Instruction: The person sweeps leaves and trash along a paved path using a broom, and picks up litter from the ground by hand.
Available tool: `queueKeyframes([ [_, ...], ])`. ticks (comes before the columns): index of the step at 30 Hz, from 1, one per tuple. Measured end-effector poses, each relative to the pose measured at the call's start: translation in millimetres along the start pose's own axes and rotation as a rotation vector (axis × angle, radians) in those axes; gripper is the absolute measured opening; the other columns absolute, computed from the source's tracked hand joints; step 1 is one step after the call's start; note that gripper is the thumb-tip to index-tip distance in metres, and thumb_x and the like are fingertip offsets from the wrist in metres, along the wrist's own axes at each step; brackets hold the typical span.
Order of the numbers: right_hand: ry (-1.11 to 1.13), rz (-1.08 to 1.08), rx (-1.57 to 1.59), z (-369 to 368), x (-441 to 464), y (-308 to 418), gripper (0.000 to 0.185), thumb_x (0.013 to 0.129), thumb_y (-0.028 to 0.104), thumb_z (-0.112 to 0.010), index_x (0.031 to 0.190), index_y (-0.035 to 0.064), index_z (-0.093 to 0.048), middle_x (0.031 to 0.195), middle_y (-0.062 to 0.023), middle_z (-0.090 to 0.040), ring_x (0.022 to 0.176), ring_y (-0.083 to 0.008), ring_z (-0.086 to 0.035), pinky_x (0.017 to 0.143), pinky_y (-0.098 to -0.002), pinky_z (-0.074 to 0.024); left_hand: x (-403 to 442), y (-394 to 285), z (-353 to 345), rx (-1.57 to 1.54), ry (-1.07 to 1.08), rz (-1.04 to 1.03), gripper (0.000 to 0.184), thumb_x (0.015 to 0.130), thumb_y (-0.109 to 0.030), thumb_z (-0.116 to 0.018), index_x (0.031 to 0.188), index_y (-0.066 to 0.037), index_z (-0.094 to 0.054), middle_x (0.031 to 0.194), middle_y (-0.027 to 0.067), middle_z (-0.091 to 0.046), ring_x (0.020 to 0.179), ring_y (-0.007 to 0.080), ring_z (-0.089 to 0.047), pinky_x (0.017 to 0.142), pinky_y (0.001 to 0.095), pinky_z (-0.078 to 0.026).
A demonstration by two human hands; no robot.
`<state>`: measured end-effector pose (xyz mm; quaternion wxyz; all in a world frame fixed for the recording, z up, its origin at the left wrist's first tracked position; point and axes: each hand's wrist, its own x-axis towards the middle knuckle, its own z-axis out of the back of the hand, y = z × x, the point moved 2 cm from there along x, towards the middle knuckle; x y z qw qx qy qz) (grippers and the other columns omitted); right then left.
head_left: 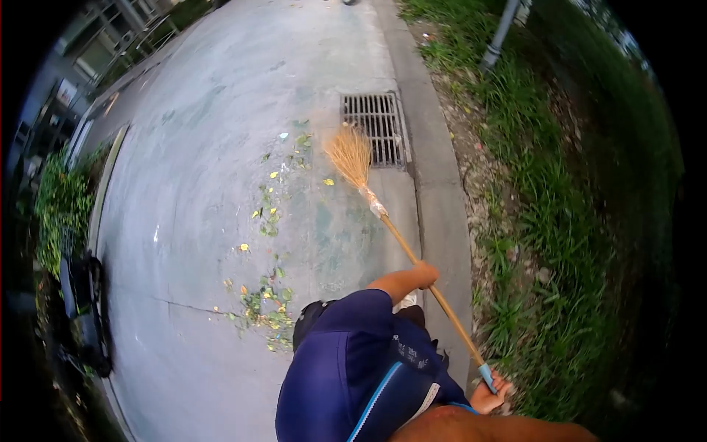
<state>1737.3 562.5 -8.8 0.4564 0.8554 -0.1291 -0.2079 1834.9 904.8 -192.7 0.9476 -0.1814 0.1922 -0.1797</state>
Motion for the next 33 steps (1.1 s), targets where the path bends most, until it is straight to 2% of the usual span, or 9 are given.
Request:
queueKeyframes([
  [7, 0.414, 0.103, 0.062, -88.3, 216.0, 128.1, 0.042, 0.091, 0.031, -0.038, 0.055, 0.0126, -0.030, 0.049, -0.0013, -0.027, 0.050, -0.0147, -0.029, 0.058, -0.0314, -0.0320, 31.2, -85.8, 133.3, -0.311, -0.300, -0.183, 0.024, 0.067, -0.033, -0.066, 0.078, -0.011, -0.063, 0.065, 0.0097, -0.060, 0.062, 0.0294, -0.059, 0.055, 0.0423, -0.045],
  [10, 0.587, -0.134, 0.303, -152.5, 301.1, 85.8, 0.041, 0.092, 0.031, -0.038, 0.057, 0.0125, -0.026, 0.047, 0.0003, -0.019, 0.045, -0.0123, -0.022, 0.049, -0.0282, -0.0270, 67.0, -54.0, 126.3, -0.333, -0.160, 0.073, 0.026, 0.067, -0.034, -0.065, 0.079, -0.011, -0.063, 0.067, 0.0098, -0.060, 0.065, 0.0297, -0.058, 0.057, 0.0427, -0.045],
  [12, 0.526, -0.171, 0.132, -227.0, 309.0, 57.2, 0.039, 0.091, 0.034, -0.039, 0.061, 0.0122, -0.028, 0.049, 0.0018, -0.022, 0.043, -0.0104, -0.023, 0.047, -0.0257, -0.0240, 50.0, -42.9, 119.5, -0.393, -0.366, 0.301, 0.018, 0.068, -0.025, -0.060, 0.079, -0.011, -0.063, 0.069, 0.0120, -0.061, 0.069, 0.0328, -0.059, 0.060, 0.0441, -0.045],
  [13, 0.822, -0.340, 0.240, -254.0, 319.7, 39.0, 0.040, 0.091, 0.036, -0.039, 0.060, 0.0126, -0.028, 0.049, 0.0027, -0.022, 0.043, -0.0090, -0.021, 0.045, -0.0246, -0.0228, 35.4, -38.3, 117.7, -0.422, -0.446, 0.390, 0.017, 0.069, -0.022, -0.058, 0.081, -0.012, -0.063, 0.071, 0.0126, -0.061, 0.069, 0.0333, -0.059, 0.060, 0.0442, -0.045],
  [19, 0.836, -0.634, -0.042, -377.2, 286.2, -96.1, 0.036, 0.088, 0.036, -0.048, 0.064, 0.0127, -0.034, 0.053, 0.0042, -0.024, 0.047, -0.0085, -0.025, 0.050, -0.0254, -0.0282, -21.6, -26.3, 46.5, -0.574, -0.607, 0.830, 0.021, 0.066, -0.017, -0.057, 0.085, -0.014, -0.063, 0.076, 0.0144, -0.061, 0.074, 0.0323, -0.059, 0.063, 0.0445, -0.045],
  [25, 1.143, -1.077, -0.363, -393.0, 121.1, -215.9, 0.031, 0.089, 0.035, -0.047, 0.073, 0.0091, -0.041, 0.057, 0.0014, -0.033, 0.056, -0.0125, -0.035, 0.069, -0.0337, -0.0388, -115.6, -20.8, -70.4, -0.947, -0.433, 1.322, 0.022, 0.072, -0.029, -0.063, 0.086, -0.012, -0.064, 0.084, 0.0145, -0.062, 0.080, 0.0309, -0.059, 0.070, 0.0413, -0.047],
  [27, 1.319, -1.077, -0.344, -392.7, 83.3, -222.1, 0.025, 0.090, 0.029, -0.045, 0.076, 0.0083, -0.042, 0.058, 0.0009, -0.036, 0.059, -0.0135, -0.040, 0.076, -0.0364, -0.0403, -122.3, -12.1, -89.9, -0.944, -0.382, 1.324, 0.019, 0.071, -0.024, -0.062, 0.086, -0.012, -0.064, 0.084, 0.0136, -0.062, 0.080, 0.0306, -0.059, 0.070, 0.0412, -0.047],
  [31, 1.059, -0.966, -0.229, -400.3, 172.2, -194.3, 0.016, 0.089, 0.017, -0.046, 0.077, 0.0079, -0.041, 0.062, -0.0006, -0.039, 0.057, -0.0122, -0.041, 0.077, -0.0390, -0.0436, -52.0, 30.0, -64.3, -0.761, -0.315, 1.080, 0.015, 0.065, -0.018, -0.062, 0.078, -0.011, -0.063, 0.077, 0.0112, -0.061, 0.076, 0.0287, -0.060, 0.064, 0.0410, -0.048],
  [33, 1.026, -0.667, -0.261, -401.6, 221.1, -155.7, 0.022, 0.089, 0.018, -0.045, 0.071, 0.0098, -0.037, 0.058, -0.0001, -0.033, 0.054, -0.0124, -0.036, 0.072, -0.0374, -0.0456, -9.7, 54.5, -34.6, -0.628, -0.479, 0.860, 0.013, 0.063, -0.014, -0.061, 0.075, -0.009, -0.063, 0.073, 0.0114, -0.062, 0.072, 0.0290, -0.061, 0.061, 0.0412, -0.048],
])
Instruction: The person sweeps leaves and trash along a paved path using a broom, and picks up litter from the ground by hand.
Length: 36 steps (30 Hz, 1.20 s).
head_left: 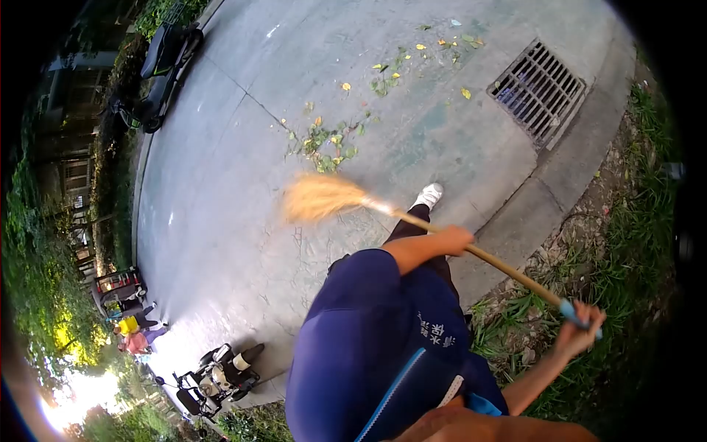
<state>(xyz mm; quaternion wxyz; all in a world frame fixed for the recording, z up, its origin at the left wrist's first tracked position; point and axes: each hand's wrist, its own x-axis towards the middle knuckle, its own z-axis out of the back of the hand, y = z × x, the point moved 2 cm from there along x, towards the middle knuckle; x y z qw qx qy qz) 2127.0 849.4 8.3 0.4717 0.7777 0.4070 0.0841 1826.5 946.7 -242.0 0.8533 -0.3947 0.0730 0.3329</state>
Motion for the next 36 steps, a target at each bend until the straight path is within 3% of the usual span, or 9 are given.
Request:
queueKeyframes([
  [8, -0.048, 0.206, 0.117, -16.6, -10.2, 0.2, 0.031, 0.094, 0.024, -0.032, 0.067, 0.0085, -0.032, 0.062, -0.0025, -0.029, 0.065, -0.0192, -0.035, 0.099, -0.0453, -0.0297, 178.0, 15.8, 105.2, 0.372, -0.123, -0.087, 0.005, 0.064, -0.015, -0.061, 0.066, -0.012, -0.064, 0.067, 0.0066, -0.062, 0.072, 0.0269, -0.061, 0.069, 0.0401, -0.043],
  [10, -0.124, 0.176, 0.113, -62.6, -2.3, -31.1, 0.033, 0.093, 0.026, -0.033, 0.067, 0.0074, -0.035, 0.064, -0.0029, -0.032, 0.070, -0.0210, -0.039, 0.100, -0.0452, -0.0276, 197.7, 54.8, 137.0, 0.344, -0.824, -0.017, 0.004, 0.063, -0.018, -0.063, 0.064, -0.014, -0.063, 0.066, 0.0055, -0.061, 0.070, 0.0245, -0.059, 0.067, 0.0398, -0.041],
  [11, -0.082, 0.138, 0.160, -69.3, 2.1, -38.2, 0.034, 0.093, 0.028, -0.034, 0.066, 0.0070, -0.037, 0.065, -0.0030, -0.034, 0.073, -0.0218, -0.041, 0.101, -0.0453, -0.0265, 197.8, 54.7, 155.4, 0.346, -0.830, -0.019, 0.004, 0.063, -0.018, -0.063, 0.064, -0.014, -0.063, 0.066, 0.0055, -0.061, 0.070, 0.0245, -0.059, 0.067, 0.0398, -0.041],
  [19, -0.164, 0.403, 0.193, 77.3, -11.7, 171.8, 0.036, 0.088, 0.027, -0.043, 0.059, 0.0118, -0.027, 0.055, -0.0017, -0.026, 0.054, -0.0162, -0.030, 0.085, -0.0388, -0.0335, 142.2, -146.8, 154.7, 0.258, -0.446, -0.439, 0.004, 0.058, -0.018, -0.063, 0.061, -0.019, -0.062, 0.058, 0.0036, -0.058, 0.060, 0.0234, -0.060, 0.050, 0.0397, -0.042],
  [24, 0.495, 0.293, 0.047, 116.3, -71.4, 288.3, 0.037, 0.090, 0.027, -0.038, 0.057, 0.0146, -0.025, 0.048, 0.0005, -0.023, 0.048, -0.0115, -0.024, 0.065, -0.0264, -0.0300, 50.8, -261.1, 91.1, -0.066, 0.029, -0.678, 0.014, 0.065, -0.025, -0.061, 0.071, -0.012, -0.062, 0.060, 0.0087, -0.058, 0.061, 0.0302, -0.059, 0.054, 0.0429, -0.045],
  [28, -0.794, 0.594, -0.143, 14.1, -121.0, 270.4, 0.032, 0.092, 0.021, -0.035, 0.062, 0.0110, -0.028, 0.053, -0.0032, -0.027, 0.049, -0.0141, -0.025, 0.067, -0.0291, -0.0331, 32.0, -279.2, 48.6, -0.142, 0.097, -0.899, 0.017, 0.063, -0.020, -0.064, 0.070, -0.007, -0.056, 0.059, 0.0116, -0.057, 0.058, 0.0334, -0.057, 0.051, 0.0437, -0.043],
  [30, -0.710, 0.606, -0.126, 42.8, -142.2, 273.8, 0.031, 0.091, 0.019, -0.035, 0.062, 0.0114, -0.028, 0.053, -0.0031, -0.026, 0.049, -0.0143, -0.024, 0.064, -0.0296, -0.0318, 40.2, -278.1, 44.7, -0.139, 0.097, -0.965, 0.015, 0.063, -0.020, -0.063, 0.069, -0.009, -0.055, 0.059, 0.0106, -0.056, 0.059, 0.0323, -0.057, 0.050, 0.0439, -0.042],
  [33, 0.269, 0.577, -0.047, 31.2, -169.0, 234.2, 0.032, 0.088, 0.019, -0.040, 0.060, 0.0139, -0.026, 0.050, -0.0003, -0.023, 0.050, -0.0132, -0.021, 0.061, -0.0282, -0.0265, 84.1, -261.6, 47.5, 0.097, 0.100, -0.944, 0.013, 0.063, -0.020, -0.062, 0.072, -0.012, -0.058, 0.062, 0.0076, -0.058, 0.062, 0.0293, -0.058, 0.052, 0.0419, -0.044],
  [36, 0.130, 0.689, 0.070, 32.2, -166.1, 153.5, 0.036, 0.089, 0.026, -0.041, 0.059, 0.0123, -0.028, 0.053, -0.0003, -0.025, 0.056, -0.0163, -0.031, 0.071, -0.0343, -0.0316, 141.1, -209.9, 70.8, 0.404, -0.018, -0.687, 0.009, 0.064, -0.019, -0.062, 0.072, -0.016, -0.062, 0.068, 0.0046, -0.061, 0.068, 0.0242, -0.060, 0.055, 0.0401, -0.044],
])
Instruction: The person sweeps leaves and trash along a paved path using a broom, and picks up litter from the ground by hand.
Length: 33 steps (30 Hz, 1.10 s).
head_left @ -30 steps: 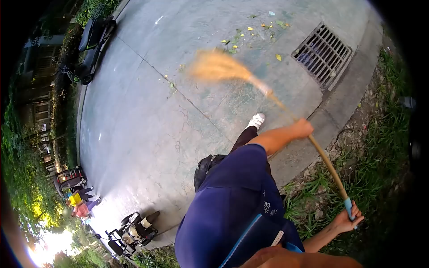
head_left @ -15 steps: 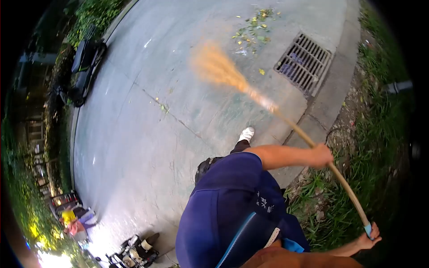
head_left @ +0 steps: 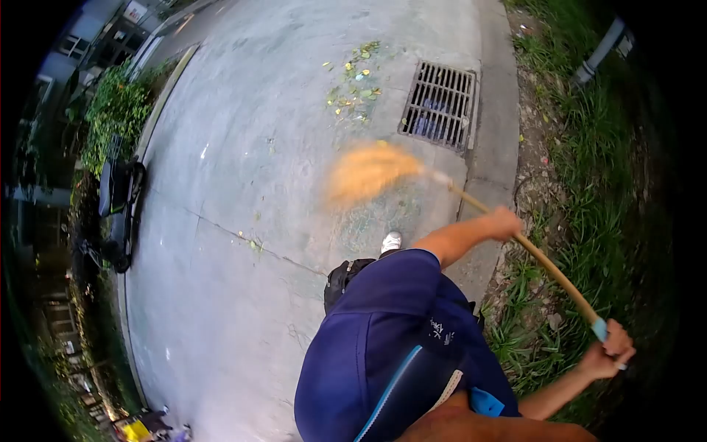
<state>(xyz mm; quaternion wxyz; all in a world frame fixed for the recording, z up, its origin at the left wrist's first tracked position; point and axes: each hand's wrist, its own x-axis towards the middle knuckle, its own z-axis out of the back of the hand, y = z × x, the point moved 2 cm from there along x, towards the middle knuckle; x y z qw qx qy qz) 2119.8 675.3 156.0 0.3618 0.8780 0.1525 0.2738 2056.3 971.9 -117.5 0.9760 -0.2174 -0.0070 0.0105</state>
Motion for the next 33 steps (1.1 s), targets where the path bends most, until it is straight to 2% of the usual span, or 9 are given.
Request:
queueKeyframes([
  [1, -0.461, 0.089, -0.275, -31.6, -19.5, -38.7, 0.036, 0.091, 0.029, -0.039, 0.060, 0.0102, -0.032, 0.057, -0.0010, -0.030, 0.061, -0.0174, -0.036, 0.080, -0.0395, -0.0342, -7.6, 32.5, 4.6, 0.086, 0.011, 0.128, 0.008, 0.064, -0.019, -0.064, 0.071, -0.016, -0.063, 0.069, 0.0046, -0.061, 0.070, 0.0238, -0.061, 0.057, 0.0396, -0.045],
  [3, 0.081, -0.002, -0.227, -30.7, -38.6, -99.9, 0.036, 0.092, 0.030, -0.036, 0.062, 0.0087, -0.036, 0.061, -0.0023, -0.035, 0.065, -0.0184, -0.040, 0.085, -0.0435, -0.0343, -38.0, 98.5, 14.9, 0.214, -0.156, 0.341, 0.006, 0.065, -0.019, -0.064, 0.069, -0.015, -0.062, 0.070, 0.0048, -0.062, 0.072, 0.0240, -0.061, 0.058, 0.0392, -0.046],
  [6, 0.112, 0.056, -0.141, -47.7, -38.0, -127.7, 0.036, 0.092, 0.030, -0.034, 0.062, 0.0094, -0.036, 0.061, -0.0036, -0.037, 0.065, -0.0182, -0.040, 0.084, -0.0456, -0.0354, -77.9, 124.4, 69.5, 0.257, -0.511, 0.288, 0.008, 0.062, -0.019, -0.065, 0.067, -0.014, -0.062, 0.067, 0.0064, -0.061, 0.068, 0.0264, -0.061, 0.060, 0.0405, -0.046],
  [12, -0.019, -0.106, 0.191, 11.1, 62.7, -63.5, 0.038, 0.081, 0.023, -0.047, 0.051, 0.0149, -0.025, 0.050, 0.0010, -0.024, 0.051, -0.0136, -0.027, 0.068, -0.0314, -0.0302, -90.3, 51.3, 86.7, 0.103, -0.479, 0.337, 0.014, 0.055, -0.022, -0.065, 0.063, -0.012, -0.060, 0.059, 0.0089, -0.058, 0.060, 0.0297, -0.059, 0.054, 0.0421, -0.045],
  [16, -0.060, -0.291, 0.130, 19.8, 80.7, -122.6, 0.042, 0.090, 0.024, -0.038, 0.051, 0.0154, -0.025, 0.048, -0.0006, -0.026, 0.048, -0.0137, -0.027, 0.062, -0.0310, -0.0283, -162.9, 29.1, 52.4, -0.028, -0.302, 0.476, 0.010, 0.061, -0.020, -0.062, 0.062, -0.010, -0.059, 0.058, 0.0099, -0.058, 0.059, 0.0295, -0.060, 0.050, 0.0413, -0.044],
  [18, 0.304, -0.548, 0.459, 10.7, 80.8, -183.8, 0.040, 0.090, 0.023, -0.039, 0.054, 0.0144, -0.026, 0.050, -0.0007, -0.026, 0.050, -0.0134, -0.028, 0.061, -0.0314, -0.0289, -211.5, 43.6, 19.1, -0.085, -0.299, 0.598, 0.010, 0.062, -0.019, -0.062, 0.064, -0.010, -0.059, 0.062, 0.0092, -0.059, 0.063, 0.0284, -0.060, 0.052, 0.0409, -0.044],
  [24, 0.376, -0.973, 0.367, -93.8, -12.9, -359.8, 0.024, 0.088, 0.021, -0.047, 0.069, 0.0077, -0.038, 0.061, -0.0016, -0.036, 0.062, -0.0167, -0.042, 0.086, -0.0434, -0.0387, -405.4, 83.2, -55.2, -0.209, -0.220, 1.099, 0.024, 0.062, -0.029, -0.068, 0.081, -0.015, -0.062, 0.079, 0.0071, -0.062, 0.079, 0.0263, -0.059, 0.064, 0.0430, -0.042],
  [27, 0.502, -1.029, 0.195, -192.4, -63.4, -399.2, 0.026, 0.088, 0.022, -0.045, 0.068, 0.0075, -0.038, 0.064, -0.0027, -0.039, 0.067, -0.0176, -0.044, 0.087, -0.0435, -0.0368, -470.8, 111.2, -60.3, -0.186, 0.163, 1.442, 0.019, 0.070, -0.029, -0.064, 0.087, -0.020, -0.063, 0.080, 0.0026, -0.063, 0.081, 0.0229, -0.060, 0.067, 0.0431, -0.036],
  [33, 0.356, -0.977, 0.183, -234.1, -21.8, -432.6, 0.032, 0.091, 0.026, -0.040, 0.065, 0.0097, -0.035, 0.062, -0.0015, -0.037, 0.068, -0.0170, -0.043, 0.090, -0.0426, -0.0344, -452.1, 243.1, -39.2, -0.156, 0.099, 1.274, 0.013, 0.068, -0.021, -0.064, 0.080, -0.017, -0.065, 0.080, 0.0051, -0.064, 0.078, 0.0240, -0.061, 0.067, 0.0491, -0.036],
])
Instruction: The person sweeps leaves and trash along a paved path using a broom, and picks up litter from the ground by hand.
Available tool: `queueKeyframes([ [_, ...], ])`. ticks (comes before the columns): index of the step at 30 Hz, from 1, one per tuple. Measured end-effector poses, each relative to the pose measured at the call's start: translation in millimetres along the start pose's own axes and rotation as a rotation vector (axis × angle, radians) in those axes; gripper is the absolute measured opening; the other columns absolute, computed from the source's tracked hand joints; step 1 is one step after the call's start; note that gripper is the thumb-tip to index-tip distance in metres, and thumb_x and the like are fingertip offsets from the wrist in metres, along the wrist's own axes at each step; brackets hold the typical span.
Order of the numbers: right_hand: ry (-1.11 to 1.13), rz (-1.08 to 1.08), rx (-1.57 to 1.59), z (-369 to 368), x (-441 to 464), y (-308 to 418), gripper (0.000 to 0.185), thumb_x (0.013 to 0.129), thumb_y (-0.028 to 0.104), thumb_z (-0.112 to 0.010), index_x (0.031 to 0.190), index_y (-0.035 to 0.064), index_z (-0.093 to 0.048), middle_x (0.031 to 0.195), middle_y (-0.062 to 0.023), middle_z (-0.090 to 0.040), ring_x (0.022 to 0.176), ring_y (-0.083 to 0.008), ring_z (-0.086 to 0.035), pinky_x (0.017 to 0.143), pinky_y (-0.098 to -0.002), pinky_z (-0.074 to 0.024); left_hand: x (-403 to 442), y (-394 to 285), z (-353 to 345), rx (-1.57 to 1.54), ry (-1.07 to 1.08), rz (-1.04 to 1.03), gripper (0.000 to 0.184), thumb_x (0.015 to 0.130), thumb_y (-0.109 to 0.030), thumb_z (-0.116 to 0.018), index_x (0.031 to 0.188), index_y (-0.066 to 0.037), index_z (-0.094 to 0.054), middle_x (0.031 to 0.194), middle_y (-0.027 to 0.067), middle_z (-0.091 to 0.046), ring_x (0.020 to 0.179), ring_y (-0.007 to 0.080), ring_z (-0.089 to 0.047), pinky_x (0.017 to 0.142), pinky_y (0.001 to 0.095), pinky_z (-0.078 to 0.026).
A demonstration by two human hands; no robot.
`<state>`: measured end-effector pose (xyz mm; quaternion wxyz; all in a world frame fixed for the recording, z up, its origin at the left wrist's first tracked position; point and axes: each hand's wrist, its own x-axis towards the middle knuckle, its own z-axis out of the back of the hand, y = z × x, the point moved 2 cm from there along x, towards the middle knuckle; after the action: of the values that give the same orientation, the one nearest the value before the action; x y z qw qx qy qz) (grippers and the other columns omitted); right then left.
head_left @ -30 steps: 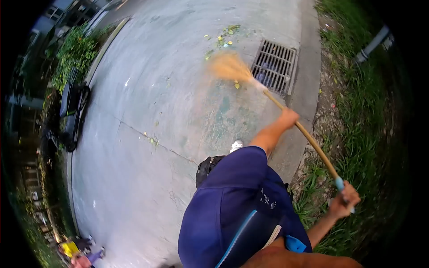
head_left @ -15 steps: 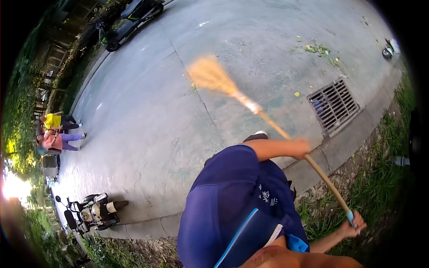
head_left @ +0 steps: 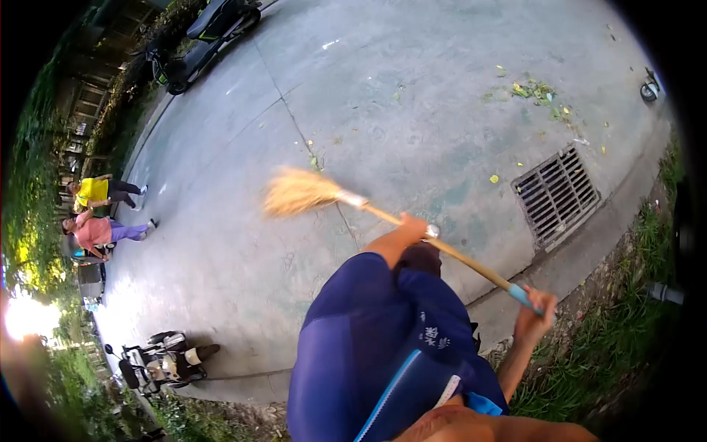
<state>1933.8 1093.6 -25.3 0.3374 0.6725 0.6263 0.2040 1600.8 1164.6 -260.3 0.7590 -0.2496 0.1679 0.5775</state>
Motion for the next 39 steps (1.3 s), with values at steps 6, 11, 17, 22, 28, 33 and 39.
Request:
queueKeyframes([
  [6, -0.288, 0.368, -0.146, -34.8, -27.8, 64.8, 0.036, 0.093, 0.030, -0.034, 0.062, 0.0125, -0.032, 0.060, -0.0010, -0.034, 0.065, -0.0163, -0.037, 0.096, -0.0452, -0.0304, 159.1, -113.9, 63.5, 0.090, -0.368, -0.422, 0.013, 0.057, -0.016, -0.067, 0.071, -0.017, -0.066, 0.072, 0.0033, -0.063, 0.070, 0.0228, -0.060, 0.066, 0.0488, -0.038],
  [11, -0.255, 0.556, -0.384, -70.8, -10.6, 62.4, 0.033, 0.093, 0.026, -0.036, 0.063, 0.0117, -0.033, 0.067, -0.0014, -0.032, 0.072, -0.0167, -0.037, 0.102, -0.0455, -0.0219, 206.9, -171.0, 208.5, 0.101, -0.625, -0.637, 0.004, 0.058, -0.017, -0.065, 0.061, -0.018, -0.062, 0.062, 0.0016, -0.059, 0.065, 0.0214, -0.058, 0.064, 0.0432, -0.039],
  [17, -0.381, 0.938, 0.038, -2.7, -8.6, 175.0, 0.044, 0.086, 0.036, -0.044, 0.048, 0.0169, -0.036, 0.043, 0.0036, -0.035, 0.041, -0.0115, -0.039, 0.046, -0.0278, -0.0353, 177.6, -277.4, 262.2, 0.162, -0.480, -0.875, 0.010, 0.065, -0.025, -0.060, 0.064, -0.016, -0.064, 0.063, 0.0021, -0.061, 0.066, 0.0209, -0.060, 0.066, 0.0415, -0.036],
  [22, -0.483, 0.783, 0.176, 86.5, 25.4, 184.5, 0.049, 0.087, 0.038, -0.042, 0.045, 0.0187, -0.026, 0.039, 0.0064, -0.023, 0.036, -0.0101, -0.029, 0.046, -0.0255, -0.0281, 145.4, -233.8, 228.0, 0.081, -0.278, -0.923, 0.012, 0.067, -0.027, -0.059, 0.066, -0.016, -0.064, 0.062, 0.0044, -0.060, 0.066, 0.0222, -0.060, 0.062, 0.0435, -0.036],
  [28, -0.163, 0.168, 0.110, 74.5, 175.3, 65.2, 0.037, 0.089, 0.022, -0.041, 0.057, 0.0147, -0.026, 0.052, 0.0007, -0.025, 0.052, -0.0134, -0.030, 0.069, -0.0342, -0.0364, 153.6, -37.4, 168.2, -0.012, -0.230, -0.357, 0.007, 0.064, -0.021, -0.064, 0.070, -0.019, -0.061, 0.067, 0.0012, -0.060, 0.067, 0.0215, -0.060, 0.058, 0.0415, -0.036],
  [33, 0.162, -0.222, -0.163, -82.2, 283.1, -110.4, 0.024, 0.087, 0.024, -0.047, 0.072, 0.0050, -0.046, 0.077, -0.0091, -0.052, 0.079, -0.0215, -0.049, 0.089, -0.0404, -0.0351, 110.0, 200.0, 177.6, -0.033, -0.003, 0.259, 0.015, 0.073, -0.022, -0.058, 0.083, -0.015, -0.065, 0.084, 0.0054, -0.064, 0.085, 0.0224, -0.060, 0.076, 0.0468, -0.036],
  [39, 0.679, -0.335, -0.535, -304.6, 306.5, -248.7, 0.016, 0.080, 0.018, -0.052, 0.076, 0.0034, -0.052, 0.088, -0.0101, -0.055, 0.096, -0.0245, -0.050, 0.093, -0.0399, -0.0309, 57.7, 425.3, 189.5, 0.065, -0.080, 0.645, 0.015, 0.073, -0.022, -0.061, 0.088, -0.018, -0.062, 0.091, 0.0005, -0.062, 0.092, 0.0190, -0.056, 0.080, 0.0525, -0.034],
])
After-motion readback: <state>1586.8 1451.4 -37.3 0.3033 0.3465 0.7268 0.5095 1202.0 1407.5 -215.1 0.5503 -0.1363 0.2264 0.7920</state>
